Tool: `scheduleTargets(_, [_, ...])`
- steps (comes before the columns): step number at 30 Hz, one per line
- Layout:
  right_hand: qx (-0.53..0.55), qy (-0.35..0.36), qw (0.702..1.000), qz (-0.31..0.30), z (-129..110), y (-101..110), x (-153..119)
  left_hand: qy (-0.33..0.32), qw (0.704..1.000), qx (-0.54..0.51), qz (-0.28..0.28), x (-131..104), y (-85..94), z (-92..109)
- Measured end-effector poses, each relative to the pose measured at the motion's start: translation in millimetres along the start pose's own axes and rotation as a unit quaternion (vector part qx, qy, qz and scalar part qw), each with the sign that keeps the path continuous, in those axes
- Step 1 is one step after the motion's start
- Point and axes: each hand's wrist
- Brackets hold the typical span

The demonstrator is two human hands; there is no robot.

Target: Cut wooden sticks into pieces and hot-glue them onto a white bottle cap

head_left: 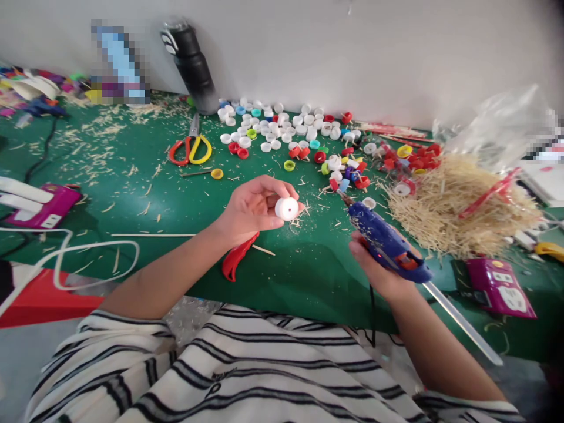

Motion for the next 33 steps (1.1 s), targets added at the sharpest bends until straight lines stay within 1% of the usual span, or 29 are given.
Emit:
scheduleTargets(1, [-0.037,0.008,0.999,0.028,-4.3,3.6,1.9,0.003,1.0,0.002,-0.001,0.0,0.5,-0.3])
scheduleTargets(3, [-0.114,0.046,0.992,0.04,-10.5,13.8,3.0,0.004,1.0,0.005,-0.002,-0.2,1.7,-1.2])
scheduleTargets(4, [-0.155,0.067,0.985,0.033,-11.6,20.3,1.6,0.003,1.0,0.006,-0.002,-0.2,2.3,-1.7])
scheduleTargets(5, [-0.2,0.086,0.976,0.011,-11.3,27.3,-1.5,0.002,1.0,0.006,-0.001,-0.2,2.7,-2.1])
scheduleTargets(6, [-0.243,0.098,0.965,-0.024,-9.6,34.5,-6.3,0.001,1.0,0.008,0.002,-0.1,3.0,-2.5])
scheduleTargets(8, [-0.323,0.092,0.939,-0.069,-2.5,47.7,-20.4,0.003,1.0,0.01,0.005,0.4,2.7,-2.9])
scheduleTargets(9, [-0.355,0.079,0.927,-0.093,2.3,52.9,-29.2,0.006,1.0,0.011,0.006,0.8,2.1,-3.2])
scheduleTargets(12, [-0.43,0.037,0.895,-0.112,17.3,61.7,-56.4,0.019,1.0,0.008,0.0,2.5,-0.8,-4.7])
scheduleTargets(14, [-0.445,0.021,0.886,-0.129,24.4,62.3,-70.7,0.028,1.0,-0.001,-0.01,3.4,-2.7,-6.9])
scheduleTargets(17, [-0.432,0.008,0.891,-0.14,26.0,58.7,-80.5,0.034,0.999,-0.019,-0.026,3.8,-4.0,-11.5])
scheduleTargets(20, [-0.412,-0.004,0.894,-0.175,19.7,56.2,-78.7,0.046,0.998,-0.029,-0.037,3.4,-2.7,-15.2])
scheduleTargets(23, [-0.403,-0.006,0.893,-0.198,10.9,60.4,-72.2,0.068,0.996,-0.04,-0.035,3.1,-0.8,-16.0])
scheduleTargets(25, [-0.417,0.004,0.891,-0.178,3.6,66.2,-66.8,0.082,0.995,-0.05,-0.027,3.5,-0.1,-14.7])
scheduleTargets(27, [-0.436,0.021,0.891,-0.127,-6.1,71.0,-58.9,0.095,0.993,-0.067,-0.019,4.3,-0.1,-12.4])
scheduleTargets(30, [-0.417,0.069,0.905,-0.056,-24.6,69.3,-39.7,0.111,0.989,-0.097,0.011,5.7,-0.8,-8.1])
scheduleTargets(31, [-0.407,0.083,0.908,-0.056,-31.1,65.5,-31.4,0.114,0.988,-0.104,0.025,6.0,-0.9,-6.8])
scheduleTargets(33, [-0.4,0.119,0.904,-0.098,-42.8,53.5,-13.2,0.114,0.986,-0.109,0.05,6.3,-0.6,-4.4])
Point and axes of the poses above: each hand's wrist, its own x-axis towards the middle knuckle, its own y-axis out of the back of the hand, z = x × y, and after that the axes turned 5 degrees about -z, right-handed
